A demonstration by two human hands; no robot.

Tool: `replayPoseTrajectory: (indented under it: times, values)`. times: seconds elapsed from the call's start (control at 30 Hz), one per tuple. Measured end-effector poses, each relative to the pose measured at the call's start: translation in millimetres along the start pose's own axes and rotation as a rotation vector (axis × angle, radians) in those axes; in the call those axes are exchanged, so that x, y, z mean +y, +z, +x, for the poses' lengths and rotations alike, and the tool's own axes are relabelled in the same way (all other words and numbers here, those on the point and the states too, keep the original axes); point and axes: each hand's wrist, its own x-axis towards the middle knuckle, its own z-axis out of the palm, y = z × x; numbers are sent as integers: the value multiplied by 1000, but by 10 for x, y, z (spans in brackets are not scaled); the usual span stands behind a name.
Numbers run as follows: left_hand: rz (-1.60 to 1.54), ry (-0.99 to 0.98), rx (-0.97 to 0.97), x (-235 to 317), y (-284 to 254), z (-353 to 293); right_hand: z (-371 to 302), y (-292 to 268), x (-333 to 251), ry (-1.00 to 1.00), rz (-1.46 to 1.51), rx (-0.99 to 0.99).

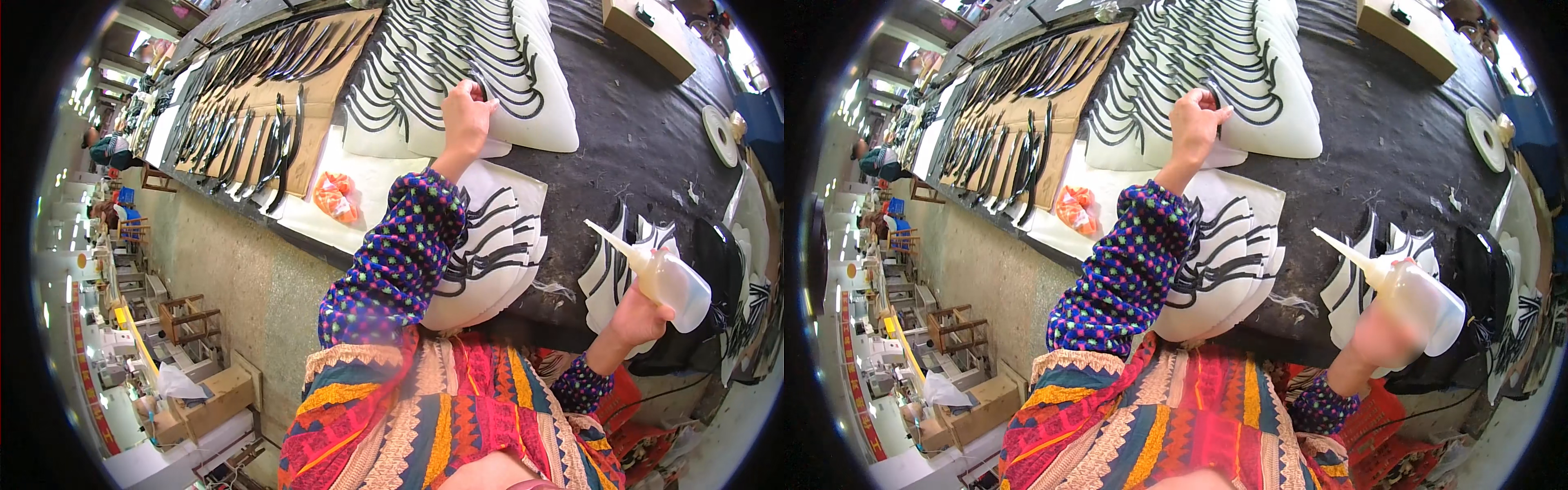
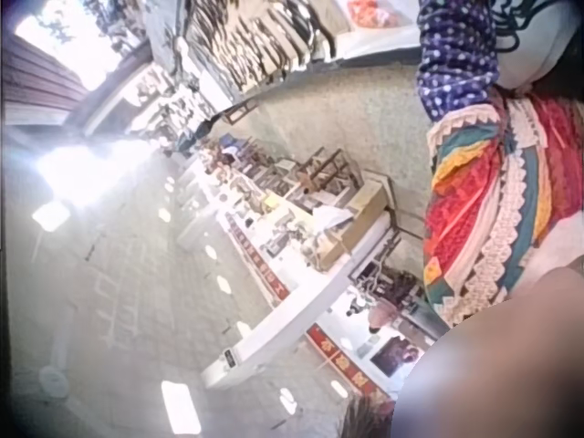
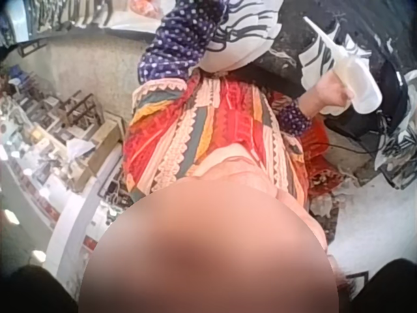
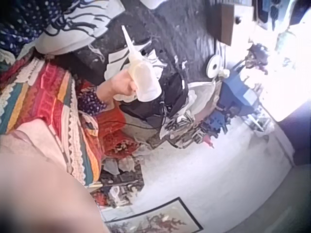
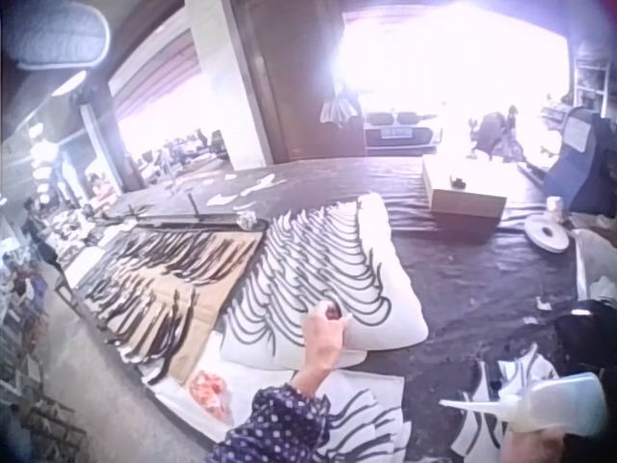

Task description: Applying glue to shoe components on a workbench in a factory.

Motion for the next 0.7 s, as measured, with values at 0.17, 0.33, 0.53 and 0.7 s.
replayPoseTrajectory:
  times: [0.17, 0.33, 0.53, 0.7]
  values:
    - [-35, 13, 12, -35, -1, -87, -2, 65, -32, -2, 78, -99]
    - [-68, 24, 7, -70, 18, -144, 38, 88, -79, -1, 37, -88]
    - [-187, -17, 26, -204, 68, -383, -102, 124, -230, 52, 101, -199]
    - [-230, -43, 26, -275, 83, -496, -192, 128, -306, 97, 69, -134]
